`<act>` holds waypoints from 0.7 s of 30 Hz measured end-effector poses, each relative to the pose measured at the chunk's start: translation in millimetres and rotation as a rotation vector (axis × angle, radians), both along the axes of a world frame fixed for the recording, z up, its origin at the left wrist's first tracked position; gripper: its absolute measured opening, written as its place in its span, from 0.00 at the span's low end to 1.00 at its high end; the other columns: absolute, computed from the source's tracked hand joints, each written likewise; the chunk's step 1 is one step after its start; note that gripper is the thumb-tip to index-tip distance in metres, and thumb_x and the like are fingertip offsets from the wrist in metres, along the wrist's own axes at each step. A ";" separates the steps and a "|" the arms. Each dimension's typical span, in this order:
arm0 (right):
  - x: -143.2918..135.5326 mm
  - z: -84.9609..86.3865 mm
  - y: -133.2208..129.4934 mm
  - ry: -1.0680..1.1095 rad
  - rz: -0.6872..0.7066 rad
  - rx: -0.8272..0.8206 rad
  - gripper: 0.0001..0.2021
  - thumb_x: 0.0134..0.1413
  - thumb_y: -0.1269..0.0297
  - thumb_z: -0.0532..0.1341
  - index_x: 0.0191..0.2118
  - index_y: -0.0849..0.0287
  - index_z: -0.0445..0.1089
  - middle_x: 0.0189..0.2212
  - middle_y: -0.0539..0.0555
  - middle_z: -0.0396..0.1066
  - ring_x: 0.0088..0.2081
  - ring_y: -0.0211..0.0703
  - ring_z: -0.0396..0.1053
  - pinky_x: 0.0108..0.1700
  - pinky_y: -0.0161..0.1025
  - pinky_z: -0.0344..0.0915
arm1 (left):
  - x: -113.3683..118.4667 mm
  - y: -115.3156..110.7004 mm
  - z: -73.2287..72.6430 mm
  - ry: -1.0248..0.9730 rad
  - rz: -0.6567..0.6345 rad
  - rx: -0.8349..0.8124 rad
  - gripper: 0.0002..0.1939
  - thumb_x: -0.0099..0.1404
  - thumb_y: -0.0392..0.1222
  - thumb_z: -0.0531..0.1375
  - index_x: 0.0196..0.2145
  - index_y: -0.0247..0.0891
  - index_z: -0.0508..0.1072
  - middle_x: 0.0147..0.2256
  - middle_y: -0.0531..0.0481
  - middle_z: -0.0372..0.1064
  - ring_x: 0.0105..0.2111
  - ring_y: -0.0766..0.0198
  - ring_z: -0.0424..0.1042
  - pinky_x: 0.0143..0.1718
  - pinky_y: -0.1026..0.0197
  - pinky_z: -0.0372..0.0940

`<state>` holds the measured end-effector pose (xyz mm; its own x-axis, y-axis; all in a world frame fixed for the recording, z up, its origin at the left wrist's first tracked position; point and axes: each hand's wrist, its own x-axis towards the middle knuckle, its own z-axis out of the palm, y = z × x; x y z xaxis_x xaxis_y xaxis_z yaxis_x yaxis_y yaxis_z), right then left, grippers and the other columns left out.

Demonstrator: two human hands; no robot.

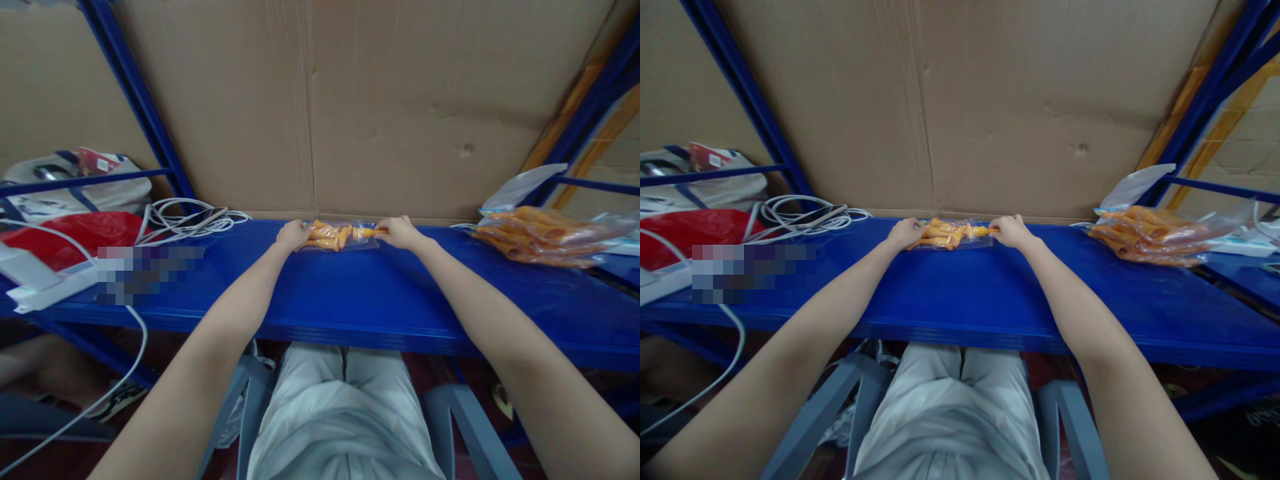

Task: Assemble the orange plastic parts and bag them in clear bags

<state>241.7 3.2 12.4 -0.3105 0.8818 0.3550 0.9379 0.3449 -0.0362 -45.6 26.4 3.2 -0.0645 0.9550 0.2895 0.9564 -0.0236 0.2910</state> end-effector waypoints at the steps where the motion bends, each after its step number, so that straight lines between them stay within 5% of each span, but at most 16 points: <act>1: -1.8 0.0 0.3 0.041 0.004 -0.012 0.10 0.55 0.66 0.61 0.42 0.55 0.77 0.43 0.57 0.78 0.47 0.52 0.71 0.50 0.48 0.60 | 0.3 0.1 -0.1 -0.003 -0.008 0.002 0.16 0.66 0.49 0.55 0.43 0.39 0.77 0.45 0.42 0.77 0.48 0.53 0.74 0.44 0.61 0.67; 13: 0.3 -4.8 6.7 0.608 0.206 -0.289 0.10 0.42 0.62 0.65 0.31 0.61 0.80 0.20 0.47 0.70 0.21 0.33 0.59 0.25 0.32 0.58 | 6.6 0.2 -0.1 -0.074 -0.164 0.010 0.15 0.65 0.46 0.56 0.45 0.38 0.77 0.41 0.46 0.78 0.42 0.59 0.75 0.40 0.65 0.66; 17: -4.1 -8.9 7.1 0.621 0.194 -0.301 0.09 0.41 0.61 0.66 0.27 0.62 0.78 0.15 0.45 0.64 0.20 0.32 0.57 0.23 0.31 0.56 | 9.1 -1.6 -0.2 -0.126 -0.217 0.017 0.15 0.65 0.44 0.56 0.44 0.38 0.77 0.42 0.47 0.78 0.42 0.59 0.75 0.41 0.65 0.66; 21: -15.7 -8.6 2.0 0.711 0.206 -0.288 0.03 0.41 0.67 0.68 0.26 0.60 0.78 0.22 0.49 0.73 0.25 0.35 0.66 0.28 0.32 0.63 | 11.6 -2.9 0.2 -0.152 -0.249 0.008 0.16 0.67 0.45 0.55 0.45 0.37 0.77 0.43 0.46 0.78 0.43 0.60 0.75 0.42 0.65 0.66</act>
